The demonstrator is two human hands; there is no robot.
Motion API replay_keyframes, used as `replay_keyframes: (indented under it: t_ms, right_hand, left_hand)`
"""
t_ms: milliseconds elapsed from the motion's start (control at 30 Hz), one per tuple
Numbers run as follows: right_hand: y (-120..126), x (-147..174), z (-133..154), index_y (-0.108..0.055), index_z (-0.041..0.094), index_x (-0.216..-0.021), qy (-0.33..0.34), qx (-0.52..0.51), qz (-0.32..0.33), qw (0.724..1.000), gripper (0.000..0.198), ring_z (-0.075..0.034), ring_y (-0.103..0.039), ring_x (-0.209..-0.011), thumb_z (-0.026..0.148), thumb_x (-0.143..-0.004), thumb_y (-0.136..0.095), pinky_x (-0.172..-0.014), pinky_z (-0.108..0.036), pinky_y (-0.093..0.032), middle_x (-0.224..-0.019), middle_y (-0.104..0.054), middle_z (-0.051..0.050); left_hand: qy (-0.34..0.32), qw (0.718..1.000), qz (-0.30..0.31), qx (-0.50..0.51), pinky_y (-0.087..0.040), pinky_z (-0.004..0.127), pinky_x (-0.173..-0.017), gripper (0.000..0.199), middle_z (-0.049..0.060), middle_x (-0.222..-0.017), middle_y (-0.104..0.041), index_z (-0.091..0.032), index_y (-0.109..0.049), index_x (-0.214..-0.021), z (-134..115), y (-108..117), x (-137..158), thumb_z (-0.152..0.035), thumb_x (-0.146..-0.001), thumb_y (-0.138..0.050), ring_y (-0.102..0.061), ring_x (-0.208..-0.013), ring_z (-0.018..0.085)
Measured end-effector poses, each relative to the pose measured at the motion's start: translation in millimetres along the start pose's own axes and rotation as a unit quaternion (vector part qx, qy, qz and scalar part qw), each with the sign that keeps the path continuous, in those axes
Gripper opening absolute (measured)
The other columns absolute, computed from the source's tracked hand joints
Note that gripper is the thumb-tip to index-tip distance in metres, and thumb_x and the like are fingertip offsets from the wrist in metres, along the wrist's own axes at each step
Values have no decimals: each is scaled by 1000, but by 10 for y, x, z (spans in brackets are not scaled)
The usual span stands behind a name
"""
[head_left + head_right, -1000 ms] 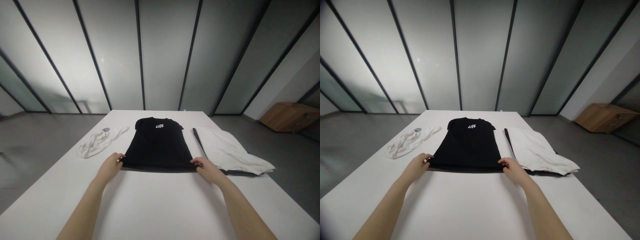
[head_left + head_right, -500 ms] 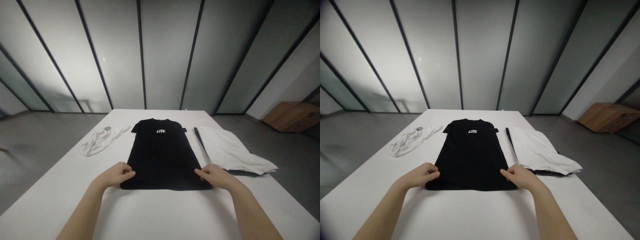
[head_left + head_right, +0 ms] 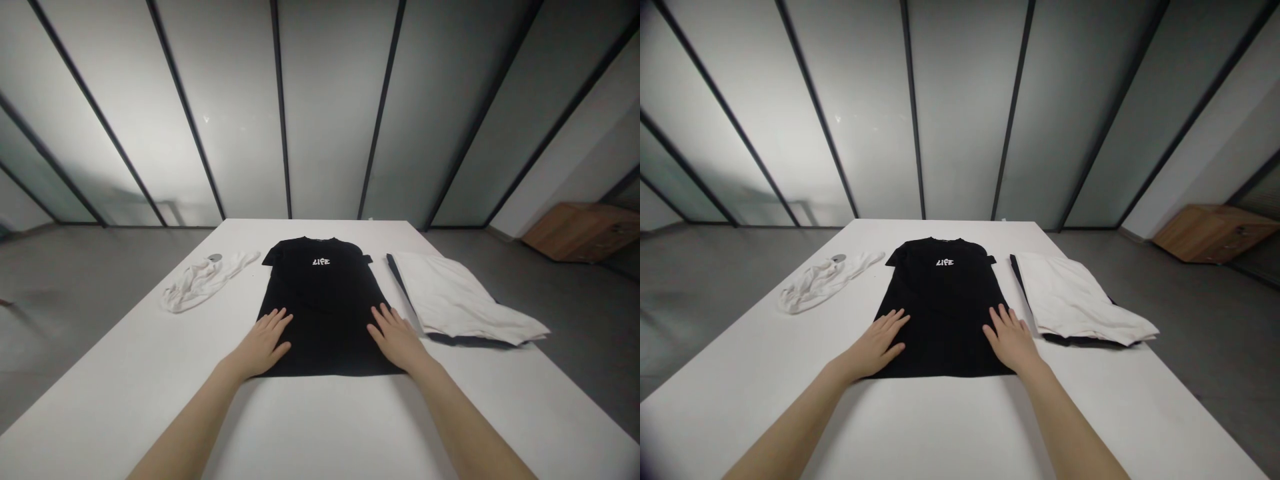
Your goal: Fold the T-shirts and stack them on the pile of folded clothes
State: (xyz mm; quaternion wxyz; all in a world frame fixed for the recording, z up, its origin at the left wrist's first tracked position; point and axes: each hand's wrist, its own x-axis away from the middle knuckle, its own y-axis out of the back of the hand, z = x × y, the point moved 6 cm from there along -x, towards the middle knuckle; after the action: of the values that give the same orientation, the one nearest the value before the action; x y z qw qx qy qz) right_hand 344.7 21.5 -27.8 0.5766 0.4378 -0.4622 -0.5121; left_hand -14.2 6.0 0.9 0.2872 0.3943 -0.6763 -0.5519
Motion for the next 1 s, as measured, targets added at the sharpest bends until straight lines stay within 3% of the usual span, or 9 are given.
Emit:
replay_keyframes:
  t_ms: [100,200,267,400,633,733,800,933,1000]
  right_hand:
    - [5,-49,-117,-34,11,-167,-73,42,-26,996,73,-46,-27,-158,52,-107,-37,-126,-62,-26,-174,-27,-17]
    - [89,-3,53,-29,15,-170,-60,50,-93,993,71,-50,-20,-159,42,-105,-43,-124,-69,-21,-176,-20,-17]
    - [130,65,329,-24,25,-171,38,30,-109,993,69,-45,-13,-162,37,-106,-42,-126,-67,-20,-178,-14,-9]
    - [40,194,779,-31,41,-168,247,-16,3,969,59,-32,-16,-164,50,-110,-37,-130,-54,-21,-177,-23,3]
    - [101,-100,242,-33,9,-167,-41,36,-19,998,72,-40,-23,-161,50,-108,-34,-128,-57,-24,-175,-25,-16]
    - [199,-11,326,-38,7,-165,-77,66,-31,994,67,-48,-26,-157,40,-106,-38,-125,-68,-21,-172,-31,-18]
    - [241,113,639,-40,14,-165,-16,54,-47,997,64,-50,-26,-157,34,-105,-40,-123,-72,-21,-172,-32,-13]
    - [158,351,1610,-44,32,-164,260,-51,-22,964,58,-31,-32,-159,37,-107,-38,-129,-52,-27,-171,-37,1]
    - [91,302,1946,-41,32,-165,303,-78,-9,950,59,-27,-38,-156,36,-107,-38,-130,-45,-29,-168,-41,1]
  left_hand:
    - [30,998,54,-3,-21,56,-130,77,11,-177,-19,-26,-25,-170,6,-40,31,-65,-106,-39,-15,-164,34]
    - [47,994,96,1,-16,58,-130,89,10,-178,-9,-29,-18,-172,-18,-61,61,-76,-100,-42,-5,-164,37]
    - [52,993,109,2,-14,59,-130,93,9,-178,-6,-30,-14,-172,-28,-72,77,-78,-98,-44,-1,-164,38]
    - [63,990,124,3,-11,60,-130,97,9,-178,-2,-29,-12,-172,-32,-79,92,-79,-97,-45,3,-164,38]
    - [98,979,178,19,-8,59,-131,103,10,-177,5,-26,-8,-173,-94,-15,85,-76,-94,-53,9,-163,37]
    - [103,976,191,21,-8,61,-130,106,11,-177,6,-26,-9,-173,-134,-7,102,-74,-92,-57,9,-163,38]
    - [100,976,193,23,-9,62,-130,108,12,-177,4,-26,-11,-173,-161,-18,126,-74,-89,-60,8,-163,39]
    - [105,979,175,21,-12,62,-130,112,14,-178,-2,-22,-16,-172,-169,-60,167,-73,-85,-65,2,-163,40]
    - [111,980,164,25,-14,62,-129,118,17,-177,-3,-17,-12,-172,-151,-85,169,-73,-83,-65,1,-163,40]
